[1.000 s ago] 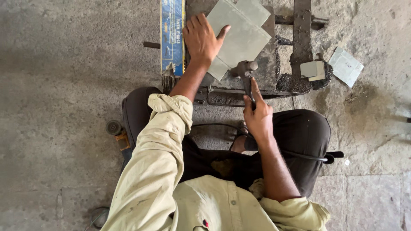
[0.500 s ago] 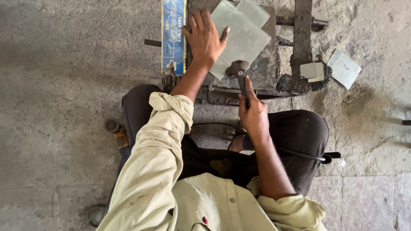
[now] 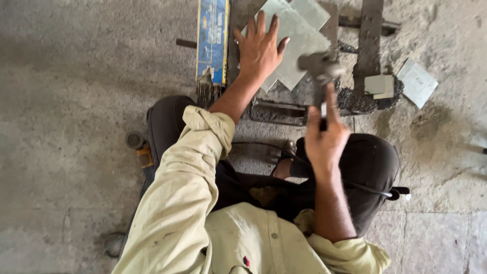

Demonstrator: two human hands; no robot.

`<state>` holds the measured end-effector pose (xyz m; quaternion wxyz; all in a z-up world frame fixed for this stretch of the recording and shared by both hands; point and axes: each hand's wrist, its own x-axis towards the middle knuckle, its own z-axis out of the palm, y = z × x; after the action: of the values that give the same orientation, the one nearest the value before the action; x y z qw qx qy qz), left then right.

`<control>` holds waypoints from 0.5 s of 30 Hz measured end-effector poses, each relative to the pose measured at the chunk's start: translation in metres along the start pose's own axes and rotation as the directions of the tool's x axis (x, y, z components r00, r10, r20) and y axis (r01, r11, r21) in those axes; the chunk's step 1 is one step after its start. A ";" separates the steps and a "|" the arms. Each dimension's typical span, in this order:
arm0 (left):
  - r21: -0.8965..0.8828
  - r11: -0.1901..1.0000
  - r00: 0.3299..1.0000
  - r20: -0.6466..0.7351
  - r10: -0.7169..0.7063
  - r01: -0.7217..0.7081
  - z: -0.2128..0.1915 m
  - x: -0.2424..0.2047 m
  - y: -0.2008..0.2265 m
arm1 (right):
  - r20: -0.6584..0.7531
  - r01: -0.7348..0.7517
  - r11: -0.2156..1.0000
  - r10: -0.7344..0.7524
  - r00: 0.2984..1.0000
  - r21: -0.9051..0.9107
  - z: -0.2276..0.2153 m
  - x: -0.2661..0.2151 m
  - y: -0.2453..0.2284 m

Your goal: The person sits on the floor and uses a hammer to flatten and align two metal sheets on a workbench. They then use a handheld welding tool to tack weld the sheets together, creating sparks. The person repeats the process of hammering and welding to secure the metal pieces.

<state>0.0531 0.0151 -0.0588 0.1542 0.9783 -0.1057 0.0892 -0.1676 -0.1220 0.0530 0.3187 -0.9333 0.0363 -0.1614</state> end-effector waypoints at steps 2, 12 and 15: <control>0.034 0.999 1.000 0.023 -0.008 0.007 0.001 -0.002 0.001 | -0.157 0.140 0.986 -0.125 0.980 0.088 -0.008 -0.009 0.004; 0.034 0.999 0.994 0.107 -0.023 0.020 -0.006 0.001 0.002 | 0.081 0.083 0.995 -0.078 0.994 -0.060 0.014 0.013 0.007; 0.042 0.999 0.998 0.063 -0.020 0.018 0.000 0.001 0.000 | -0.060 0.232 0.971 -0.236 0.970 -0.065 0.019 -0.001 0.012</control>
<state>0.0544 0.0143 -0.0588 0.1314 0.9846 -0.0993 0.0590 -0.1618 -0.1206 0.0310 0.2690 -0.9339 -0.0586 -0.2283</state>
